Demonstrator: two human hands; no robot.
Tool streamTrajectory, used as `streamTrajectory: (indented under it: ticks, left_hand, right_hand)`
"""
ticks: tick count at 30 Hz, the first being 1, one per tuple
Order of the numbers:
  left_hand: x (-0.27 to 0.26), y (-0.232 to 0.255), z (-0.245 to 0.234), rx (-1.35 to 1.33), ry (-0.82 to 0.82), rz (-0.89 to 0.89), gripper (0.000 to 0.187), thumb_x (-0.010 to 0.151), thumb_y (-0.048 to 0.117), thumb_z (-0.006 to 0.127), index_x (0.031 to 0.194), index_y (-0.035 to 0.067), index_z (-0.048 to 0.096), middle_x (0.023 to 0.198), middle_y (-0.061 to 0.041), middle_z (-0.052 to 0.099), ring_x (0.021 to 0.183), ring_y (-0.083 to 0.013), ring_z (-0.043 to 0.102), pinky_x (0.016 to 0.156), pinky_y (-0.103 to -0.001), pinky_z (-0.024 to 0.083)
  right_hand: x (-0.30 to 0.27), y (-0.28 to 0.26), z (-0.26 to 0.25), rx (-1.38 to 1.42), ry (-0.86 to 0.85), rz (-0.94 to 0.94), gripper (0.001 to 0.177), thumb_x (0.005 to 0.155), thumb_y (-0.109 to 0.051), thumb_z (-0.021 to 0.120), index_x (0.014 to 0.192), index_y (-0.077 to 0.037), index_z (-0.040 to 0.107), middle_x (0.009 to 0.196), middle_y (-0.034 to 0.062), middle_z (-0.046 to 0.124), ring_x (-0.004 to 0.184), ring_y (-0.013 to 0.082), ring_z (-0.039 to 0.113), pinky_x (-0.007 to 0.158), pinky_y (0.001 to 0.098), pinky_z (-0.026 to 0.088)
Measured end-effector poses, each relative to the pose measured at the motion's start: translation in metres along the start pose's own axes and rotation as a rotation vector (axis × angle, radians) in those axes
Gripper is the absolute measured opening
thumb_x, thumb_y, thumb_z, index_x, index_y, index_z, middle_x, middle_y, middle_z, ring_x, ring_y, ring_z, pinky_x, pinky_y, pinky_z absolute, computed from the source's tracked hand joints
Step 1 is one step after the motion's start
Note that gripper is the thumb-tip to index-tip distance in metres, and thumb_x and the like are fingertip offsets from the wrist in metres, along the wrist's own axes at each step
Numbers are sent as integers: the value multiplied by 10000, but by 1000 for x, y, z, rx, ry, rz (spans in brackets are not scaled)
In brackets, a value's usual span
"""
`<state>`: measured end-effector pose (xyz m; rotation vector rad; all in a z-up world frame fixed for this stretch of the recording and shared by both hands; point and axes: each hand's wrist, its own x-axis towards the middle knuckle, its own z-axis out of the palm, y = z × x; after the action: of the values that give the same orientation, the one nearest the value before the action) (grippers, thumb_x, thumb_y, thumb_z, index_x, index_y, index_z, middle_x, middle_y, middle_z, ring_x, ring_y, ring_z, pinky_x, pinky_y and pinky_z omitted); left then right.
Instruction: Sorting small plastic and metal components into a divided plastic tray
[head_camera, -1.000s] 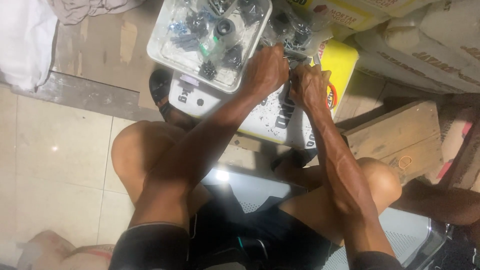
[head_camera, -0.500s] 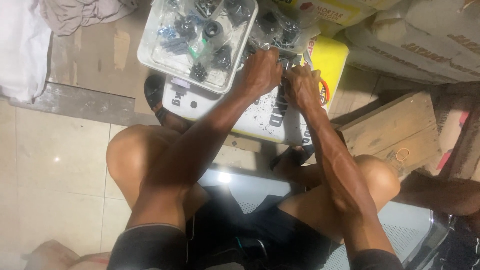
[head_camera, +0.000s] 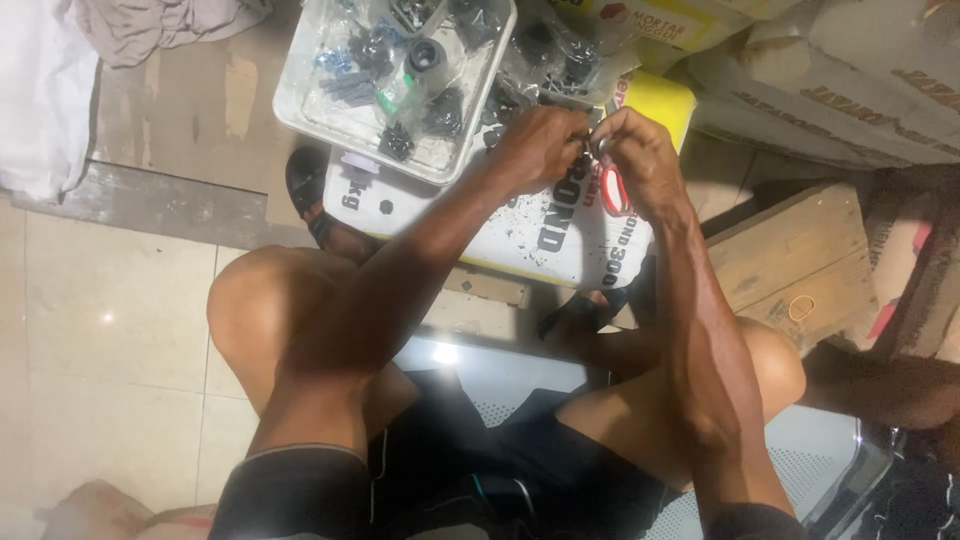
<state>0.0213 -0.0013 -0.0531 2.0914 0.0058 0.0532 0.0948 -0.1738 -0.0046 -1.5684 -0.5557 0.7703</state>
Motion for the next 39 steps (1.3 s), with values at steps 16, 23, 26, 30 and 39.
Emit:
streamTrajectory:
  ticks: [16,23,26,30,39]
  left_hand:
    - [-3,0,4,447,-99,61,148,993,-48,646,961,49,753,632,-41,676,551,-247,710,928,-604,600]
    - [10,19,0,221,191,-87,196,942,164,720,1062,97,580,1094,-112,611,839,-258,680,673,-406,629]
    - [17,0,18,123,289,-83,142,907,137,700,788,132,624,783,-28,669,594,-160,644,439,-291,545]
    - [24,-11,32,133,315,-129,262,903,102,666,656,176,622,520,64,563,426,-104,527,347,-281,464]
    - [16,-26,21,524,341,-237,140,998,22,569,1000,14,709,933,-152,709,576,-198,664,486,-352,576]
  right_hand:
    - [0,-11,4,-180,-94,-19,208,946,112,519,974,-92,556,946,24,576,826,134,588,750,268,549]
    - [1,-3,3,-457,194,-266,113,996,61,651,978,-50,653,936,72,679,790,167,656,756,289,617]
    - [0,1,5,-576,244,-397,93,981,70,707,985,-13,667,922,109,688,761,196,668,694,298,620]
    - [-4,4,8,-701,266,-492,88,956,68,776,962,11,709,877,139,709,739,217,689,675,318,636]
    - [-9,28,-14,-1016,169,-191,190,939,56,635,829,-76,554,739,37,551,625,170,523,590,310,506]
